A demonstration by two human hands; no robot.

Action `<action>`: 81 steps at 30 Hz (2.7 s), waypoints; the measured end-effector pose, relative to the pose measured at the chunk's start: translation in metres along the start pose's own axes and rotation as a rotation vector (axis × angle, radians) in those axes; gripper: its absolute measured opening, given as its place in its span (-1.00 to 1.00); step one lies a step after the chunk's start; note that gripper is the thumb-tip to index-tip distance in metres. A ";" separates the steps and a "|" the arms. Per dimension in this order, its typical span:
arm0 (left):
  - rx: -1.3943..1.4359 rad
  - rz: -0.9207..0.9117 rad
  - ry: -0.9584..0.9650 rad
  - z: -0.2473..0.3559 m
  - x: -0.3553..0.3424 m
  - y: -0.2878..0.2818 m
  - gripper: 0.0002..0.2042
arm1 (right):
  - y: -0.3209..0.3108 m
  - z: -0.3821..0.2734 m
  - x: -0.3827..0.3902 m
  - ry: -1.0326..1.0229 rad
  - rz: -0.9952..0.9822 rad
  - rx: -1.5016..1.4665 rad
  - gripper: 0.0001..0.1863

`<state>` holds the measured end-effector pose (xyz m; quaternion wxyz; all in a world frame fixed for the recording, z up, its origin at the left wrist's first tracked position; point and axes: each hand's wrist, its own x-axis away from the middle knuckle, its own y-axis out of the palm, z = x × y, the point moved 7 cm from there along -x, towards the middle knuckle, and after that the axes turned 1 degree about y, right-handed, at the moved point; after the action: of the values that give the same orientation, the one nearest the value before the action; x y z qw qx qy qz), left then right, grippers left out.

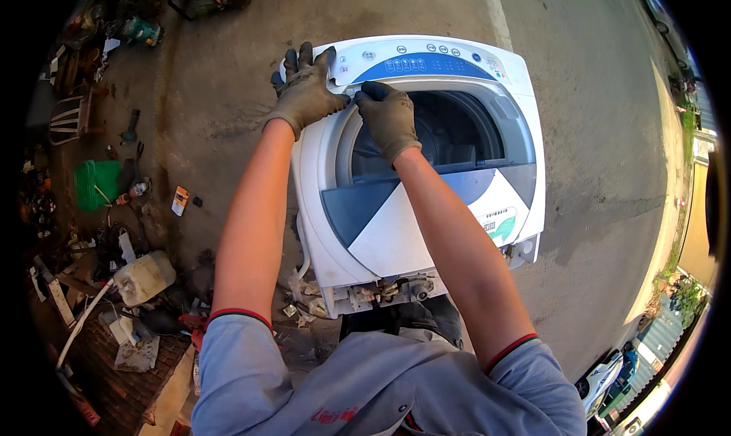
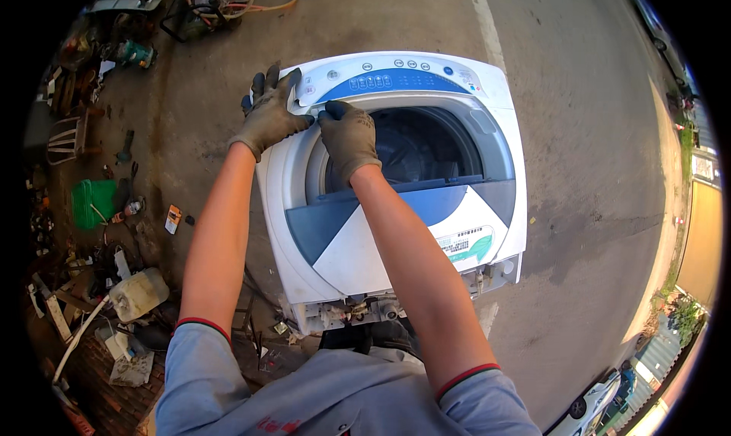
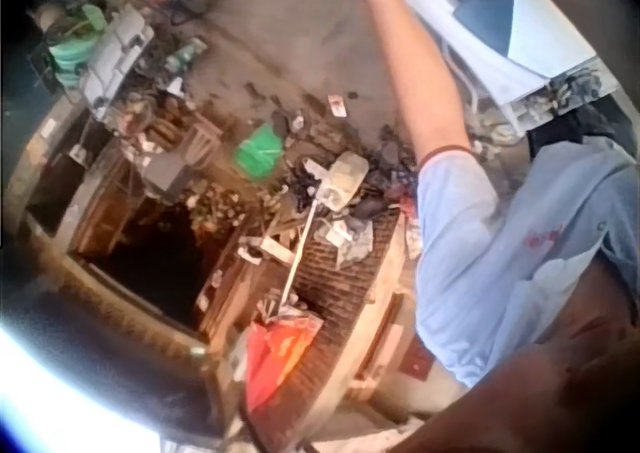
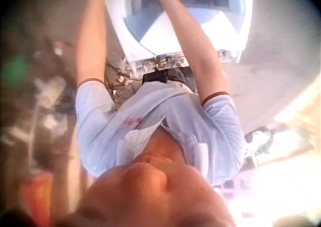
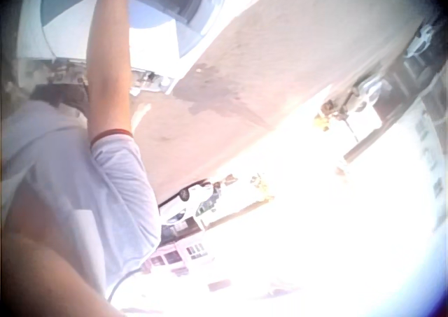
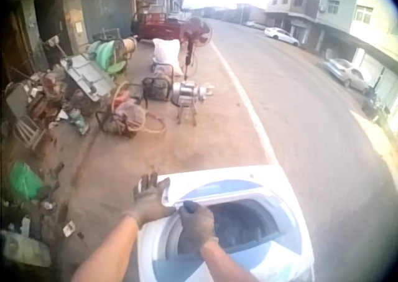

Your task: The person reassembles a top-loading washing machine in a cluttered workshop. They place the top control panel onto the main body, connect the drain hose, and secure the bottom panel using a power drill. The person also retrieves tools from a green bin and organizes them.

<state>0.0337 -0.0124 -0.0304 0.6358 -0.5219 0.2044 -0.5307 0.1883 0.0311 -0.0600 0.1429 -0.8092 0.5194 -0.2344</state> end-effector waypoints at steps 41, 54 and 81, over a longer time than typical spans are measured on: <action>0.016 -0.039 0.046 -0.017 -0.012 0.010 0.01 | 0.026 0.001 -0.021 0.448 -0.299 -0.233 -0.75; 0.097 0.091 0.070 -0.023 -0.018 0.011 -0.14 | -0.208 -0.028 0.055 0.100 0.013 -0.127 -0.63; 0.794 0.447 -0.002 0.086 0.389 0.046 -0.62 | -0.259 0.581 0.730 1.153 0.195 -0.699 -0.72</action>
<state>0.2618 -0.3243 0.0758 0.8858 -0.1814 0.0921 -0.4172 0.9515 -0.5301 -0.2622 -0.4061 -0.5031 0.6285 -0.4324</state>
